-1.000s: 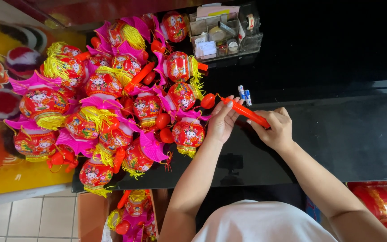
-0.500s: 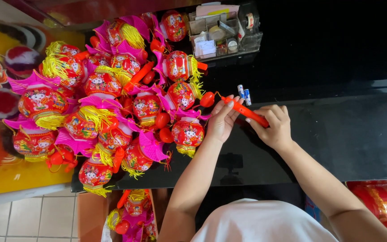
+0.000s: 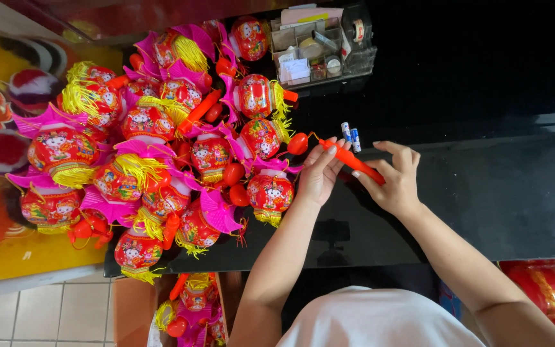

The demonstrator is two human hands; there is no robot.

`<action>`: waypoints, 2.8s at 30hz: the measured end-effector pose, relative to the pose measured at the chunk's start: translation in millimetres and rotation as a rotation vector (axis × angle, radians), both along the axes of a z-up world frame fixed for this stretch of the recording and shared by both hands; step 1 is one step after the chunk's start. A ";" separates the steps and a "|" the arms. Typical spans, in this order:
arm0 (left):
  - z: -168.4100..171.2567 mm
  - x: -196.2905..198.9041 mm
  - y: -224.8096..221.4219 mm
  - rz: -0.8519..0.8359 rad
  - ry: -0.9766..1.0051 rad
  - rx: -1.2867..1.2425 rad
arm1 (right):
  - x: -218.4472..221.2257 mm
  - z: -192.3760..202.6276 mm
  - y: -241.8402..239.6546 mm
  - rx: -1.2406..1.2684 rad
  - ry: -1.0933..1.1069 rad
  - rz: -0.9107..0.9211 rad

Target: Assembling small decorative lanterns by attaching plastic handles and electronic components.

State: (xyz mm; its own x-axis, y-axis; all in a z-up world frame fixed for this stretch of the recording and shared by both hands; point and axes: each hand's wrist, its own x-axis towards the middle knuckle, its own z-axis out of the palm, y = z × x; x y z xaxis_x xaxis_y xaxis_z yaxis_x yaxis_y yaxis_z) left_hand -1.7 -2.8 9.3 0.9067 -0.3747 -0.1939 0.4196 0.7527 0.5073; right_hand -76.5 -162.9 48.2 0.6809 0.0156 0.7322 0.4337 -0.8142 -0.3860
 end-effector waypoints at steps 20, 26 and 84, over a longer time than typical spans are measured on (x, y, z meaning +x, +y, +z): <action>9.3 -31.2 -4.2 0.070 -0.386 0.136 | -3.1 -11.0 -3.2 0.299 0.175 0.302; 61.3 -120.7 33.7 0.167 -0.813 0.530 | -11.1 16.0 9.4 0.402 0.125 0.534; 72.7 -137.0 185.7 0.655 -0.778 2.276 | 135.3 36.9 142.8 -0.759 0.115 0.336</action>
State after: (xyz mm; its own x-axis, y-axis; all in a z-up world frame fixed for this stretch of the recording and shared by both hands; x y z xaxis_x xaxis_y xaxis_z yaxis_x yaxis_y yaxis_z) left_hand -138.7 182.9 82.0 0.8396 0.0484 0.5410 -0.0875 -0.9710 0.2227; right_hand 58.8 -20.1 85.1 0.6215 0.6921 0.3671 0.6914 -0.7049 0.1583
